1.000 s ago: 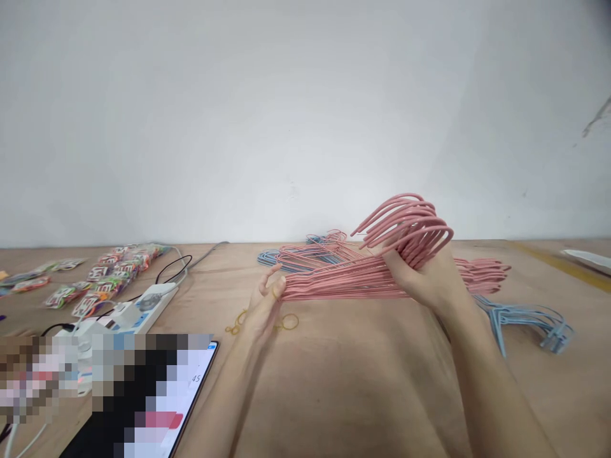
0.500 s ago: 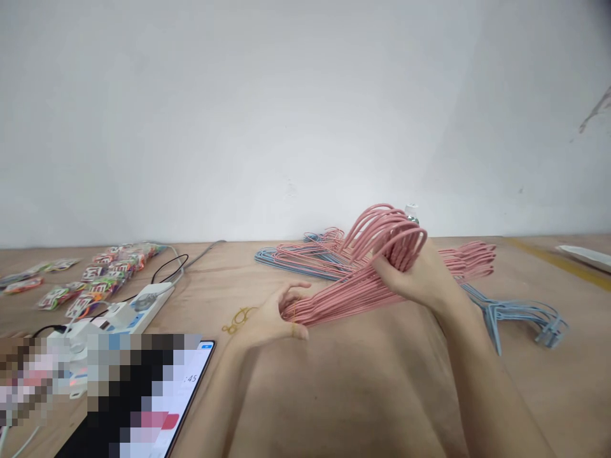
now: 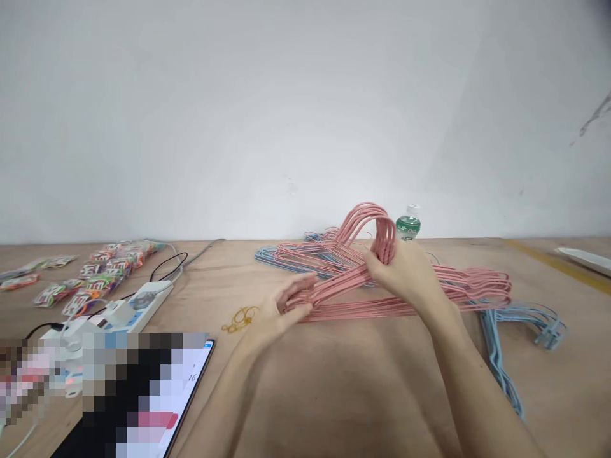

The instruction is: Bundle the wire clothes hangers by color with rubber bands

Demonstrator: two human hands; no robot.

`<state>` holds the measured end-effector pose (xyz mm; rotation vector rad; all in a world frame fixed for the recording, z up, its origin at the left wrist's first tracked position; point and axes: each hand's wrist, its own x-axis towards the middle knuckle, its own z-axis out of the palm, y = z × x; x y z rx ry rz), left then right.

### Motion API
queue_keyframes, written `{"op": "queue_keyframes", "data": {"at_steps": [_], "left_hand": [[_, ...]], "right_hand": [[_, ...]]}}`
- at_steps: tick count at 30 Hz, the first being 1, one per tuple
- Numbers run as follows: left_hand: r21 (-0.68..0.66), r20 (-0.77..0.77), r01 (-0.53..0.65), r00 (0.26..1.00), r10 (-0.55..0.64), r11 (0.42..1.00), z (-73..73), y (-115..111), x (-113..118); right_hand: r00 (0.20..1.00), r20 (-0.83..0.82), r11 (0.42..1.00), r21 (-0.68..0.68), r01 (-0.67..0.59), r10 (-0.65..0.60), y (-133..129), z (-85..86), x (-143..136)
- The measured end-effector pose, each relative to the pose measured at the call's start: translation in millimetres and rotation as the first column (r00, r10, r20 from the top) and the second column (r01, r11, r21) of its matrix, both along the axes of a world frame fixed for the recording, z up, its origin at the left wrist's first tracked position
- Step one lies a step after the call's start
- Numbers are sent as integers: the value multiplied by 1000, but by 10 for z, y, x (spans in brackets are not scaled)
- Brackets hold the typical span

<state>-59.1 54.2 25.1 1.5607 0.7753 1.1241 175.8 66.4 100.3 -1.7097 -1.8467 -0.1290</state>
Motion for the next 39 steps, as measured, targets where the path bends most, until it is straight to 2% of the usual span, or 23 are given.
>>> {"op": "queue_keyframes", "data": {"at_steps": [4,8,12,16,18,22,25,28,30,32,35,37,39], "left_hand": [[-10,252,-110,961,109,994,144,-64,-33],[29,329,-151,935,134,988,204,-127,-51],[107,336,-221,926,174,969,228,-176,-97],[199,223,-310,938,265,930,278,-273,-79],[215,178,-318,942,284,923,289,-323,-18],[124,191,-198,966,172,972,224,-318,143],[-51,269,-137,952,146,989,92,-189,237],[-302,306,-130,925,225,944,-70,-26,282],[-383,271,-114,935,229,917,-153,44,288],[-394,230,-85,955,188,915,-188,58,290],[-351,220,-42,967,126,935,-145,-13,315],[-328,313,40,947,69,944,-88,-77,348],[-341,472,158,881,24,927,-40,-120,375]], "right_hand": [[990,-126,997,-53,54,-61,4,52,21],[981,-163,994,-46,97,-103,-14,86,32],[965,-183,982,-5,191,-188,-61,113,32],[954,-184,971,-15,237,-236,-104,116,-19],[957,-161,971,-15,241,-240,-100,96,-50],[956,-142,966,-25,256,-257,-5,16,-56],[943,-171,958,-69,279,-287,123,-53,13],[917,-214,941,-75,329,-338,231,-102,139],[895,-267,932,-54,357,-358,261,-111,239],[867,-345,928,-33,372,-360,257,-96,335],[820,-456,928,-32,372,-345,228,-56,447],[792,-518,932,-30,361,-323,227,-50,504],[775,-571,944,-4,329,-272,251,-72,554]]}}
